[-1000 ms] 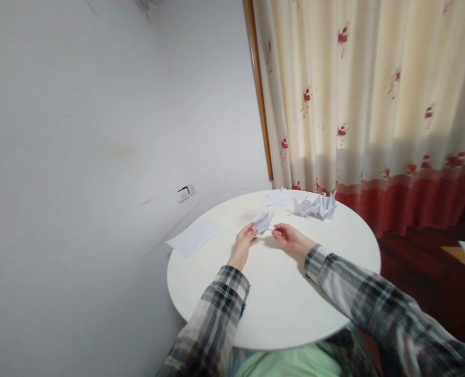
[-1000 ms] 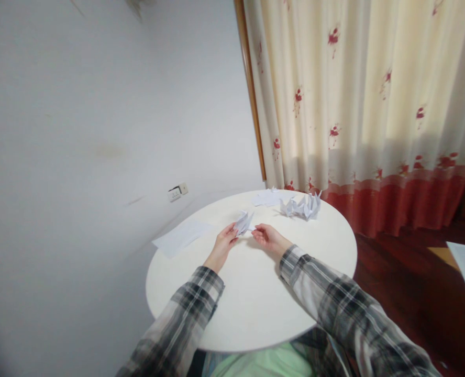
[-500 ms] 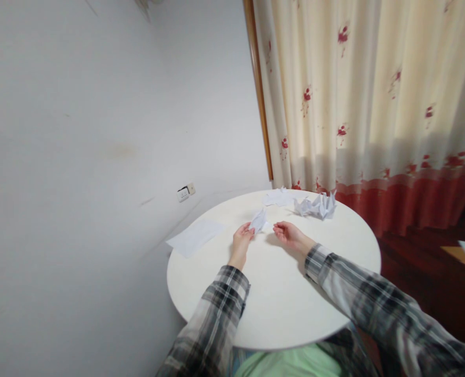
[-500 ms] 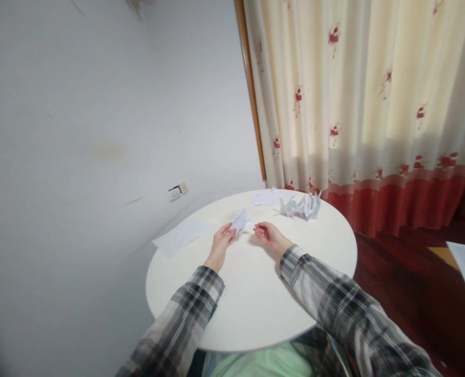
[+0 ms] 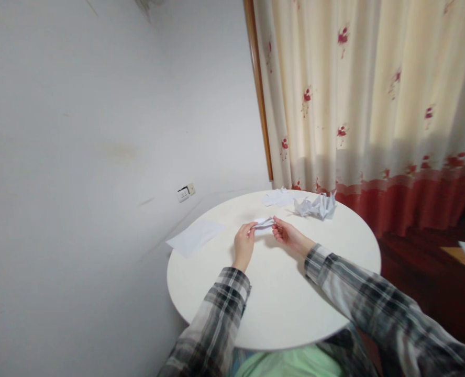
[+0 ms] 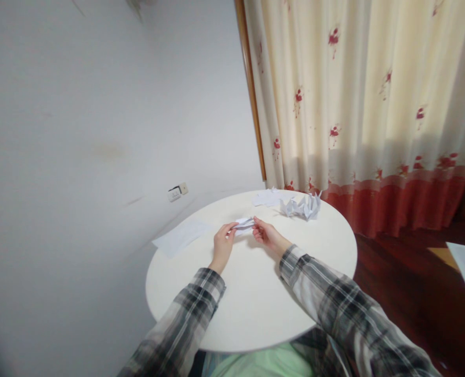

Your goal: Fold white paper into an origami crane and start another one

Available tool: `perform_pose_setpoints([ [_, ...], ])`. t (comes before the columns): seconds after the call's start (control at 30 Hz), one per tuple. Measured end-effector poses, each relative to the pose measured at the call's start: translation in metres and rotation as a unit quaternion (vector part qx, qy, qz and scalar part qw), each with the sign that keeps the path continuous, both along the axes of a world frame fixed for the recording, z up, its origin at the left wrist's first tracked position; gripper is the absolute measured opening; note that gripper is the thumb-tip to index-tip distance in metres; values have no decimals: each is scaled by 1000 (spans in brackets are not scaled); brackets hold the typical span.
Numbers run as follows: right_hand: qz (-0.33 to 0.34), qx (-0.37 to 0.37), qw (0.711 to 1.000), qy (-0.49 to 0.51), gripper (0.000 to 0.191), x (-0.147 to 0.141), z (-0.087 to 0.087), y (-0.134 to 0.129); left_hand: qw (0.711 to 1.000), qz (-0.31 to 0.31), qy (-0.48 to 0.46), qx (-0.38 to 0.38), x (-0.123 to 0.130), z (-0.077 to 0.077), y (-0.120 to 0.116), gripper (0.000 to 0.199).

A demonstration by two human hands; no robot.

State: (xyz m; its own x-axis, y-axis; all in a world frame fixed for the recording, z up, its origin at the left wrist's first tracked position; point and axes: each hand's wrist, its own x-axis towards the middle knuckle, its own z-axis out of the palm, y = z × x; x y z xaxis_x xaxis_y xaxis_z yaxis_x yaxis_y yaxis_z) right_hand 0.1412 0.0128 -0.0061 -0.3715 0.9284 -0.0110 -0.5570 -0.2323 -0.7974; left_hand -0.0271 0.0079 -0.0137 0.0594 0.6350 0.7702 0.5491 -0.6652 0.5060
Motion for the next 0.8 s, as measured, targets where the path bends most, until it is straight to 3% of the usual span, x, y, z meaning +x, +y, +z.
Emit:
perform_pose_setpoints([
  [0.27,3,-58,998,-29,17,1,-4,5,1000,7,5,25,1,3,-3,21],
  [0.4,18,-42,999,-29,13,1,-4,5,1000,5,-27,4,0,2,-1,20],
  [0.6,-11,84,995,-59,2,-1,-5,2,983,-21,-158,-94,1,-3,11,18],
  [0.8,-84,233,955,-164,17,-6,-6,1,929,-80,-290,-215,3,-5,16,24],
])
